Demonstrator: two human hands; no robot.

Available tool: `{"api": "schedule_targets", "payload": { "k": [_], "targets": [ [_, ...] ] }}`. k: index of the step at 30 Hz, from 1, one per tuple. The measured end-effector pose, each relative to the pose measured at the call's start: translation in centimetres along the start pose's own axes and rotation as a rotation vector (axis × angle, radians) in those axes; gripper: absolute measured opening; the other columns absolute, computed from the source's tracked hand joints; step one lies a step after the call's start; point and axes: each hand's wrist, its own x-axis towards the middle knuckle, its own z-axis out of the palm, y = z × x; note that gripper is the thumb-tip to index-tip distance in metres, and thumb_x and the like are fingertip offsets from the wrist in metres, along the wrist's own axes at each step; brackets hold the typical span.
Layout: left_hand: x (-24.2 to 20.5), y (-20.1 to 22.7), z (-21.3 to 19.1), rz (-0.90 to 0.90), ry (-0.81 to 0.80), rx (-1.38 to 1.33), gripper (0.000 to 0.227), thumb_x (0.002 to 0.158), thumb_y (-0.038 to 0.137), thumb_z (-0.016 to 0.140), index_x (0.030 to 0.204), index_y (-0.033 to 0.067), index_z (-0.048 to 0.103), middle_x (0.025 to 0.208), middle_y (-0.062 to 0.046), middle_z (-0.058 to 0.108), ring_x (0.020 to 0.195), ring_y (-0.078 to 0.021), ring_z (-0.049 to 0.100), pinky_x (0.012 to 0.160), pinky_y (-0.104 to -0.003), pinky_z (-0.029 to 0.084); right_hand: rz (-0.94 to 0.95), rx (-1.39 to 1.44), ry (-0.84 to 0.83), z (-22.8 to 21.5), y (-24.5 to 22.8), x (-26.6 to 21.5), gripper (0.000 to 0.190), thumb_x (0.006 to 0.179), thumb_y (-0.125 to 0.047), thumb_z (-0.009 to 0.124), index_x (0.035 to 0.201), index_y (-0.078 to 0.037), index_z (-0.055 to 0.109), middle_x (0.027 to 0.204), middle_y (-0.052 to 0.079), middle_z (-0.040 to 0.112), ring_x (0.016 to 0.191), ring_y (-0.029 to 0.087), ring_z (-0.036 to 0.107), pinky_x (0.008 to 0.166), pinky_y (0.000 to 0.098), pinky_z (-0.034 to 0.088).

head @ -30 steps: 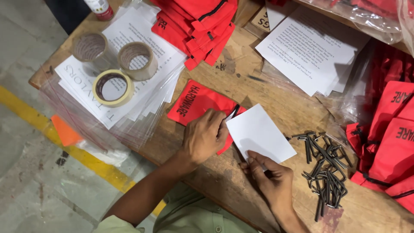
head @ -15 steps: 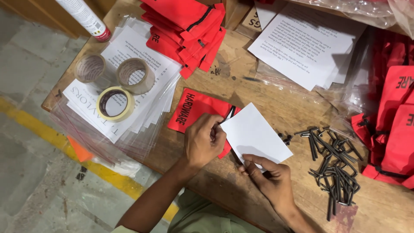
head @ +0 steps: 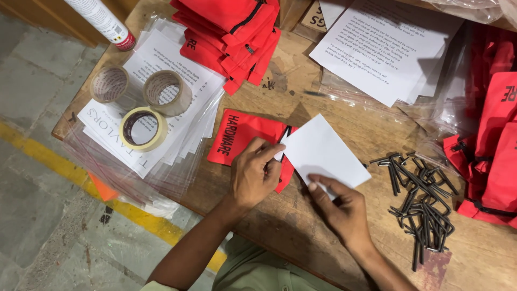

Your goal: Folding instruction sheets and placing them into red pouches along with hardware components.

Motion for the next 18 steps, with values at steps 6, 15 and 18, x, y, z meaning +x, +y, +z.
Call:
{"api": "schedule_targets", "payload": {
  "k": [6, 15, 18],
  "targets": [
    [-0.1, -0.7, 0.5, -0.075, -0.043, 0.0, 0.038, 0.08, -0.002, 0.065, 0.116, 0.0058, 0.074, 0.088, -0.011, 0.066, 0.066, -0.0222, 0.068, 0.058, -0.036, 0.056, -0.026, 0.395, 0.155, -0.2, -0.9, 1.6, 0.029, 0.1, -0.008, 0.066, 0.125, 0.005, 0.072, 0.093, 0.016, 0.077, 0.071, 0.018, 0.072, 0.056, 0.0278, 0.056],
    [0.3, -0.3, 0.1, -0.119, 0.017, -0.127, 0.052, 0.082, -0.002, 0.064, 0.133, 0.0023, 0.06, 0.091, -0.01, 0.065, 0.067, -0.0192, 0.066, 0.061, -0.033, 0.056, -0.309, -0.063, 0.277, 0.7, 1.2, 0.5, 0.031, 0.098, -0.008, 0.069, 0.128, -0.001, 0.072, 0.097, 0.008, 0.079, 0.078, 0.011, 0.068, 0.071, 0.0251, 0.058],
    [0.0, -0.8, 0.4, -0.107, 0.033, -0.12, 0.05, 0.082, -0.001, 0.065, 0.132, 0.0024, 0.059, 0.089, -0.009, 0.065, 0.065, -0.0192, 0.065, 0.06, -0.033, 0.056, -0.285, -0.158, 0.295, 1.3, 0.7, 0.3, 0.032, 0.099, -0.008, 0.071, 0.13, -0.003, 0.074, 0.08, 0.006, 0.073, 0.076, 0.007, 0.061, 0.073, 0.0251, 0.054]
  ]
}}
